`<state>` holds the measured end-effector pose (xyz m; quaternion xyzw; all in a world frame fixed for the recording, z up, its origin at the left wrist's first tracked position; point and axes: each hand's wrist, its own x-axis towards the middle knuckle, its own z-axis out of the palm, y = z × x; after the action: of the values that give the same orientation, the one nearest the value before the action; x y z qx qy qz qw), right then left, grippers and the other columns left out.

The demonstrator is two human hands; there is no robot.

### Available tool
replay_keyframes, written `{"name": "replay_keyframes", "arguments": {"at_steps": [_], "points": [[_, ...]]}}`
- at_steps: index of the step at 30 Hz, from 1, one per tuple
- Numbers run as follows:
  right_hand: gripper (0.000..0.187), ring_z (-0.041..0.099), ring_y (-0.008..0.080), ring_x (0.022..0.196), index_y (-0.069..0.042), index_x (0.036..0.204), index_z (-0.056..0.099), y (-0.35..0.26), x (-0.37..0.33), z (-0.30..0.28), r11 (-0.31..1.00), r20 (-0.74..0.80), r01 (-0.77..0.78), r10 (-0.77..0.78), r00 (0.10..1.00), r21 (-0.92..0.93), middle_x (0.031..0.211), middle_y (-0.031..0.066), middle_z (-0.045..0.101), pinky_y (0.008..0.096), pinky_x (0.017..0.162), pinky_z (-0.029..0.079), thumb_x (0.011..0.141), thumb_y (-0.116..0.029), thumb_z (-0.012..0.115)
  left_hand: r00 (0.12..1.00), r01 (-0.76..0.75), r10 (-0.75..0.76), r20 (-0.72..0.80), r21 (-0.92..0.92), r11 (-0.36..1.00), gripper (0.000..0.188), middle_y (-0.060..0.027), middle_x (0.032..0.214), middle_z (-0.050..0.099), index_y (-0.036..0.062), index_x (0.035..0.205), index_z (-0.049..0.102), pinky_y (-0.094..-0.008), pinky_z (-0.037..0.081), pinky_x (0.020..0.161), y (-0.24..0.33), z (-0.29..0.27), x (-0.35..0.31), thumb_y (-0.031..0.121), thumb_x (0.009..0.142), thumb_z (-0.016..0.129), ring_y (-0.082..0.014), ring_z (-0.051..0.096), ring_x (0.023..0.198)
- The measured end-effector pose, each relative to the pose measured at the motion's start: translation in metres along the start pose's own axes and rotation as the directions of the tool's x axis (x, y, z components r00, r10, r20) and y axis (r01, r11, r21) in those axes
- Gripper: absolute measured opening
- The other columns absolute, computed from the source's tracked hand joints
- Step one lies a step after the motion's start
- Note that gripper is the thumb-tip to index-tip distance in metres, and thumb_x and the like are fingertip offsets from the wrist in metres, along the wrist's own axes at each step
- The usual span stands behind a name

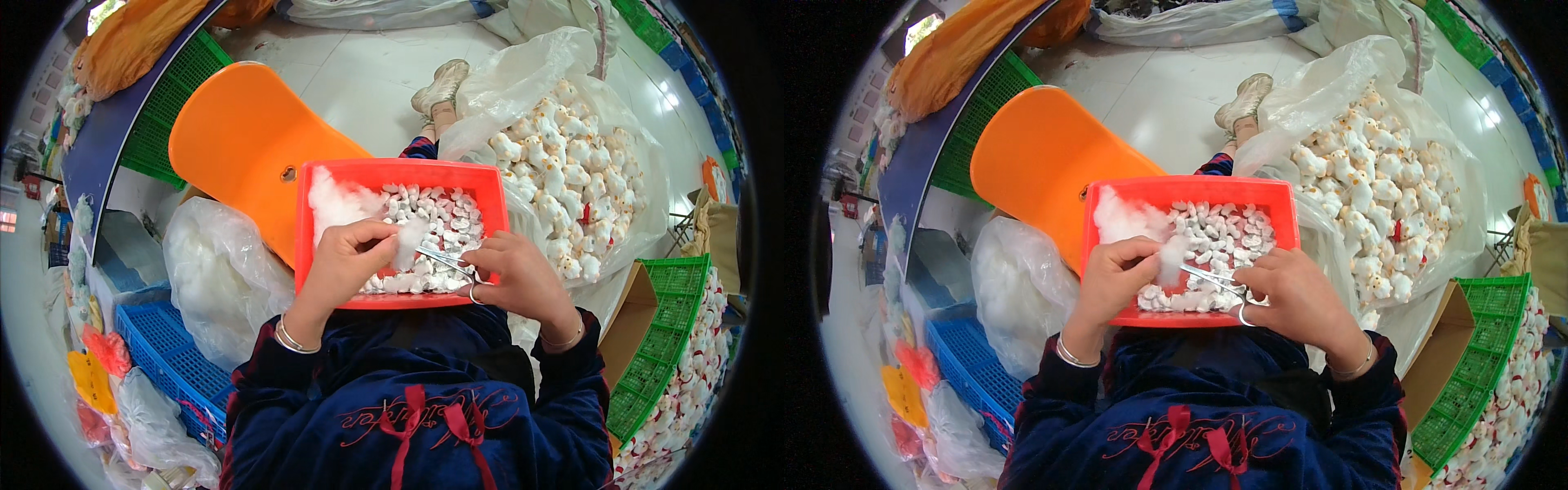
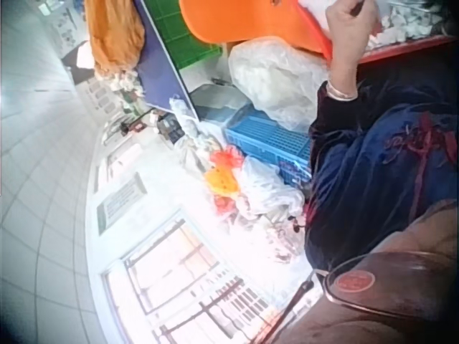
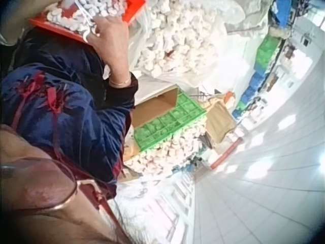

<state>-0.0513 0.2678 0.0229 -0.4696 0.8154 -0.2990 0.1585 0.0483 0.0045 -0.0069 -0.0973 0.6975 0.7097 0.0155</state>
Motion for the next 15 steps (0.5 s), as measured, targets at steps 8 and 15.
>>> {"name": "replay_keyframes", "arguments": {"at_steps": [8, 15], "points": [[0.038, 0.061, 0.0295, 0.104, -0.010, 0.109, 0.071, 0.002, -0.010, 0.009, 0.987, -0.035, -0.121, 0.118, 0.992, -0.102, 0.097, 0.0071, 0.067, 0.0456, 0.094, 0.043, 0.076, -0.024, 0.083, 0.981, 0.083, -0.078, 0.179, -0.021, 0.996, 0.016, 0.0010, 0.086, 0.069, -0.0027, 0.107, 0.074, -0.0214, 0.051, 0.066, 0.003, 0.004, 0.009, 0.008, 0.095, 0.071, -0.0036, 0.061, 0.075], [0.043, 0.063, 0.0290, 0.100, -0.011, 0.115, 0.070, 0.008, -0.008, 0.016, 0.988, -0.072, -0.150, 0.147, 0.987, -0.040, 0.093, 0.0068, 0.067, 0.0433, 0.093, 0.045, 0.077, -0.024, 0.084, 0.999, 0.041, -0.038, 0.035, -0.069, 0.997, 0.017, -0.0003, 0.085, 0.070, -0.0019, 0.110, 0.072, -0.0210, 0.052, 0.065, -0.001, 0.009, 0.014, 0.006, 0.095, 0.071, -0.0037, 0.062, 0.072]]}}
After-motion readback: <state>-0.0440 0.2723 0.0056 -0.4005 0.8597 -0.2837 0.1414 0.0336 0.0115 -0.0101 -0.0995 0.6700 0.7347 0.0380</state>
